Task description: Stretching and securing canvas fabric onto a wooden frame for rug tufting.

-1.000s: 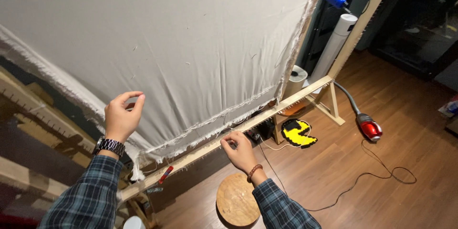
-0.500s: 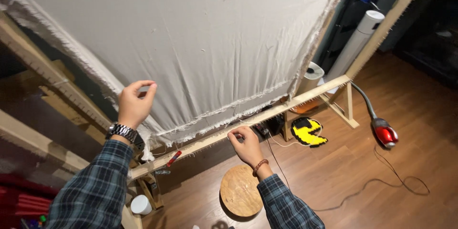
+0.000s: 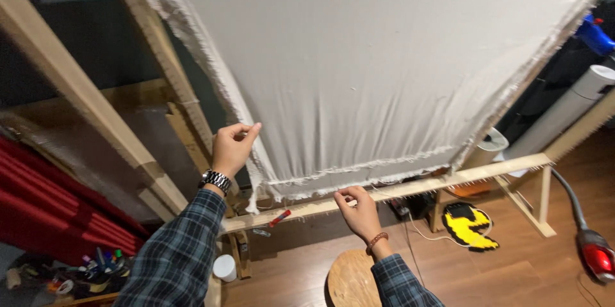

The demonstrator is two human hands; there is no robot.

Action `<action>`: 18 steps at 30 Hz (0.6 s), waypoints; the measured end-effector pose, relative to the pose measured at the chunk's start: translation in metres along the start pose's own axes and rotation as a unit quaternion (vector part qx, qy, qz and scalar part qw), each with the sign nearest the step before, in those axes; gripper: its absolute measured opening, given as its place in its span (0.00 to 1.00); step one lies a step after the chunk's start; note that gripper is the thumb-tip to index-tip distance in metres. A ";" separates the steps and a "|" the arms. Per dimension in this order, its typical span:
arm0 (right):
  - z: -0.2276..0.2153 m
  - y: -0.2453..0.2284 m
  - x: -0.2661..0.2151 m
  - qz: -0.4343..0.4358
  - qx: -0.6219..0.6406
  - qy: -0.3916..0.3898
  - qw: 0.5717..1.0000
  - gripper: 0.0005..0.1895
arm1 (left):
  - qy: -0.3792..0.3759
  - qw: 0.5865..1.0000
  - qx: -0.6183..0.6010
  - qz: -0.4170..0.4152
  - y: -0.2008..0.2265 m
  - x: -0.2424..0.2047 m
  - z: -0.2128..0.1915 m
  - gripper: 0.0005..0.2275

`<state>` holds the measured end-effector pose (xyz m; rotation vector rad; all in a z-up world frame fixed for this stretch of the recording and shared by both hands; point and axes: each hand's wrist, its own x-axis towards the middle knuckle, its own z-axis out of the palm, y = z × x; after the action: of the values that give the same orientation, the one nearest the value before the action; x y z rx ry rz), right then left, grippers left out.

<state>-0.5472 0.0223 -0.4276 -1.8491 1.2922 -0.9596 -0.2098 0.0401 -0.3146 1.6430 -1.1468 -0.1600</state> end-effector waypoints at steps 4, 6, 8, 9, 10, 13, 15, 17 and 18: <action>0.026 -0.023 0.010 -0.001 0.002 -0.019 1.000 0.08 | 0.005 0.999 -0.046 -0.026 -0.019 0.005 -0.021 0.06; 0.041 -0.026 0.017 -0.010 -0.006 -0.027 1.000 0.08 | 0.024 0.999 -0.023 -0.026 -0.025 0.009 -0.030 0.06; 0.051 -0.038 0.020 -0.009 -0.004 -0.032 0.999 0.09 | 0.025 0.999 -0.028 -0.031 -0.028 0.015 -0.036 0.08; 0.056 -0.044 0.021 -0.005 -0.003 -0.035 0.999 0.09 | 0.023 0.999 -0.034 -0.036 -0.028 0.018 -0.039 0.09; 0.061 -0.046 0.024 -0.007 -0.002 -0.035 0.999 0.09 | 0.026 0.999 -0.033 -0.034 -0.029 0.022 -0.042 0.09; 0.069 -0.053 0.031 -0.010 -0.018 -0.032 0.999 0.10 | 0.008 0.995 -0.071 -0.067 -0.033 0.031 -0.046 0.12; 0.074 -0.054 0.034 -0.006 -0.017 -0.028 0.999 0.11 | -0.014 0.994 -0.084 -0.073 -0.039 0.035 -0.044 0.16; 0.077 -0.054 0.037 -0.010 -0.017 -0.023 1.000 0.11 | -0.035 0.992 -0.085 -0.084 -0.052 0.038 -0.037 0.18; 0.079 -0.053 0.037 -0.017 -0.014 -0.018 1.000 0.11 | -0.053 0.991 -0.085 -0.092 -0.060 0.039 -0.034 0.19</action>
<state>-0.4460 0.0105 -0.4152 -1.9073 1.2620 -0.9272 -0.1332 0.0322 -0.3320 1.6019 -1.0299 -0.4555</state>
